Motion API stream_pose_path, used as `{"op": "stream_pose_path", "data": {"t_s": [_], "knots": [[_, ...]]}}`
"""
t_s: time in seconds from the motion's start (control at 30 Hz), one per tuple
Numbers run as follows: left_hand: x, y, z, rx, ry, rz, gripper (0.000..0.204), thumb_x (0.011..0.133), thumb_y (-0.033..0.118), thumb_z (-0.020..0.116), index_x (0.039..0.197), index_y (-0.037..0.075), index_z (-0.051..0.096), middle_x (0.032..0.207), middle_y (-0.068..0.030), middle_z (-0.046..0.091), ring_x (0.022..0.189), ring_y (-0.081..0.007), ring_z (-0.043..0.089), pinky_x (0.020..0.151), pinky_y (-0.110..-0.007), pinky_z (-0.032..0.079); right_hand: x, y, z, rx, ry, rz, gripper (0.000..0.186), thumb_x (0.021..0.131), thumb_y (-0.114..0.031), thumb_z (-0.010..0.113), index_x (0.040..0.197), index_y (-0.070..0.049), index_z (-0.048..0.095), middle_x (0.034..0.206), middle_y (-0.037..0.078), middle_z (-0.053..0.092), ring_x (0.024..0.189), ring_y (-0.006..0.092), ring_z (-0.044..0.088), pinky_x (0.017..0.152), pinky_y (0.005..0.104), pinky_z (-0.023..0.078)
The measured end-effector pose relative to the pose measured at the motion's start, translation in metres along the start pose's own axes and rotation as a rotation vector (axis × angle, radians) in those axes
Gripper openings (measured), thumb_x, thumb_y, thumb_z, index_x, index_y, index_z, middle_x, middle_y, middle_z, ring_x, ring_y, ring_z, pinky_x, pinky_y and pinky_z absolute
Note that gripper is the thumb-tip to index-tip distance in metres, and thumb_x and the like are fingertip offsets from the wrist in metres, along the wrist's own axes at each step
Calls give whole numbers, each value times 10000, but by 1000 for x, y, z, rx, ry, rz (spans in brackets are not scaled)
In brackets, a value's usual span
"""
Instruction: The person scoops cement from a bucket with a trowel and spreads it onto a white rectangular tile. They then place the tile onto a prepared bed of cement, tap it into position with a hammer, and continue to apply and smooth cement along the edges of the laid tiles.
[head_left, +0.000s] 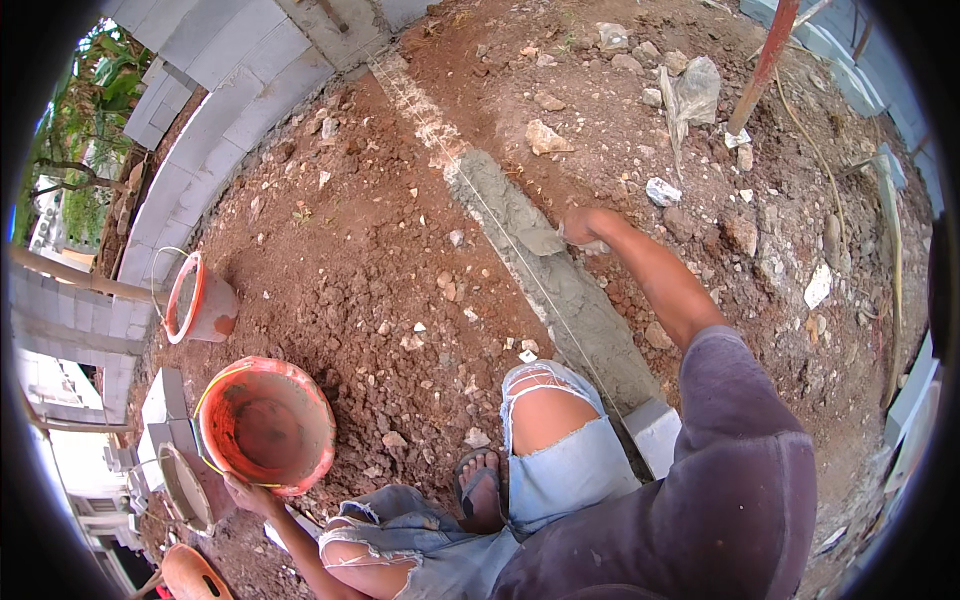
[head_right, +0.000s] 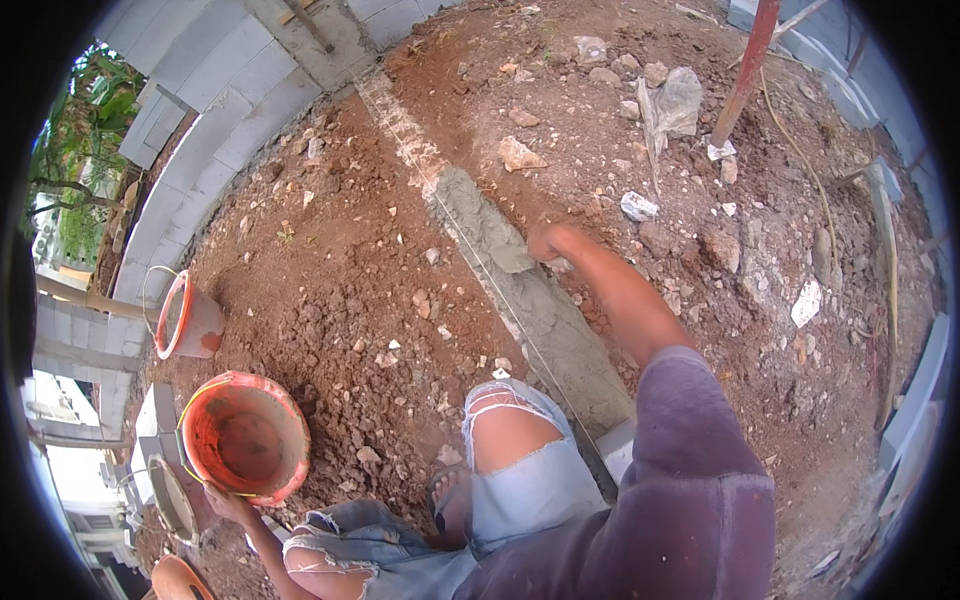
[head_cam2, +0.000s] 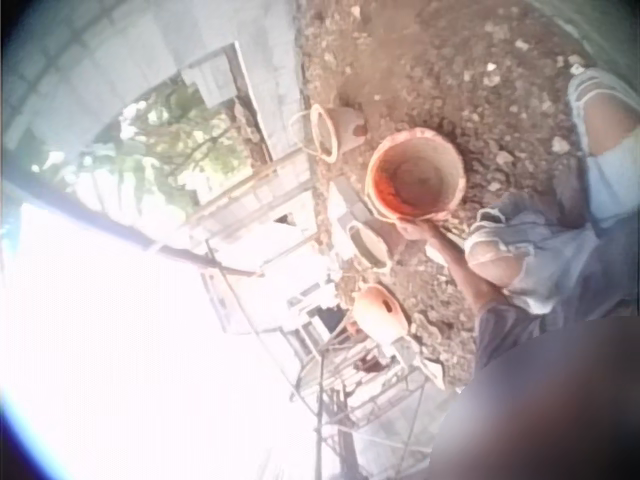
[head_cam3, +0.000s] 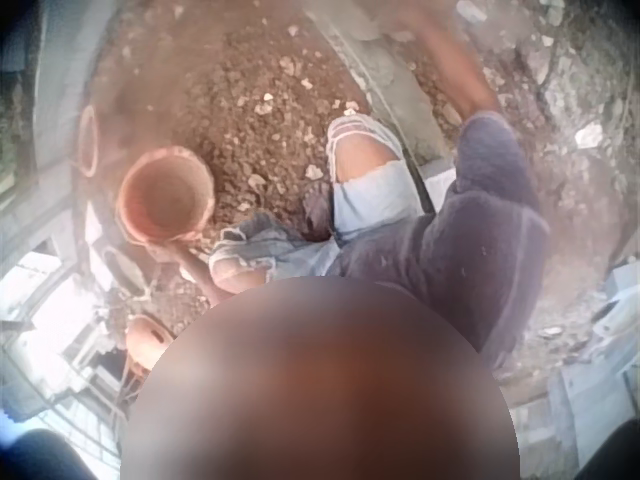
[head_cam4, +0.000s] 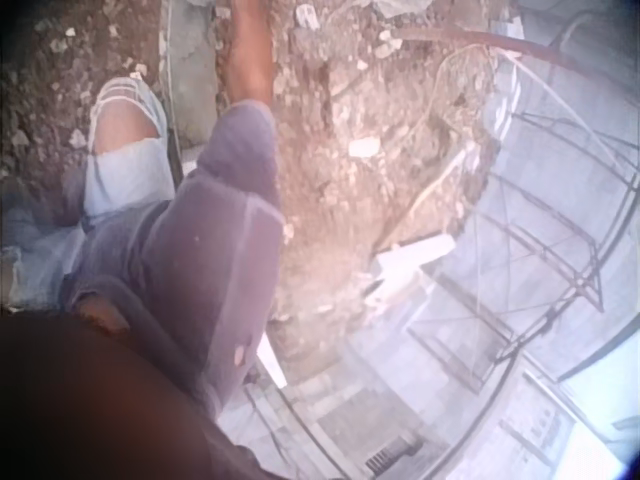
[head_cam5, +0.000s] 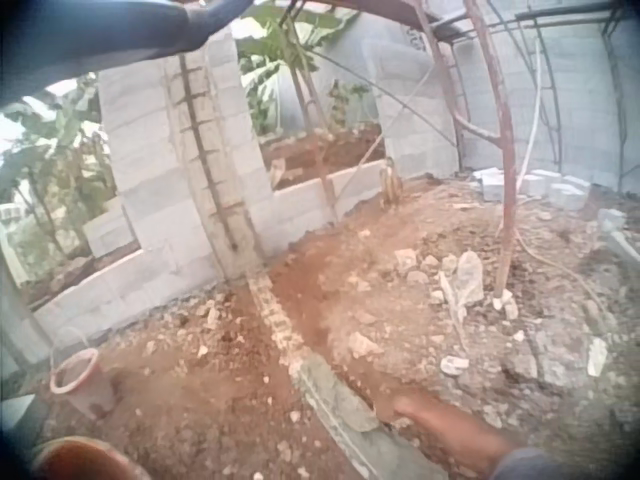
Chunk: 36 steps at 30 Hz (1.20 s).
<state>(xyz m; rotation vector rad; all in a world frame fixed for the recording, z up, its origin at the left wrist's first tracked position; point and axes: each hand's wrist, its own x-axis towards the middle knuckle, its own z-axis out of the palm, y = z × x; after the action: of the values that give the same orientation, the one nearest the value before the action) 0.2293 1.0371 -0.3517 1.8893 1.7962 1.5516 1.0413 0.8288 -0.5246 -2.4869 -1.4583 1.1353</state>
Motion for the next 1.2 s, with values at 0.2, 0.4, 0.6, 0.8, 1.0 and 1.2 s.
{"op": "stream_pose_path", "data": {"t_s": [0.2,0.4,0.6,0.8,1.0,1.2], "knots": [[4,-11,2,-39,-18,-33,452,1079,357,469,1061,-54,655,981,-110,648,880,-216,566,842,-380,466,-25,42,54,-192,-69,-111,270,882,-165,530,1046,-9,678,835,220,723,737,315,726,675,461,566],[12,-27,16,-72,23,-40,432,1081,345,475,984,-44,636,896,-68,611,822,-187,532,795,-356,453,-116,37,102,274,101,44,305,861,-235,566,1072,-63,704,1059,258,707,991,453,678,864,524,526],[14,-2,14,-130,29,-64,398,1079,357,487,893,24,602,818,4,532,768,-134,466,733,-315,417,-167,-14,31,-11,53,103,360,904,-319,603,1155,-74,684,1082,237,706,1020,424,680,881,520,519],[14,-2,22,-243,133,-212,370,1074,337,514,871,52,634,798,42,535,745,-75,461,672,-275,404,-216,-90,-9,247,581,-46,366,937,-245,661,1246,-50,656,1049,192,709,930,310,667,847,410,507],[36,-17,20,-325,186,-263,372,1055,316,551,802,50,611,722,55,479,671,-75,407,607,-281,351,-192,-106,-26,421,1134,-321,497,960,-244,701,1340,11,506,1088,97,606,901,220,562,841,350,464],[29,-23,18,-415,249,-337,354,1043,312,576,946,-14,676,777,41,554,714,-72,459,641,-265,388,-75,35,120,355,1353,-122,296,875,-122,715,1103,9,580,1031,131,625,862,268,580,804,402,486]]}}
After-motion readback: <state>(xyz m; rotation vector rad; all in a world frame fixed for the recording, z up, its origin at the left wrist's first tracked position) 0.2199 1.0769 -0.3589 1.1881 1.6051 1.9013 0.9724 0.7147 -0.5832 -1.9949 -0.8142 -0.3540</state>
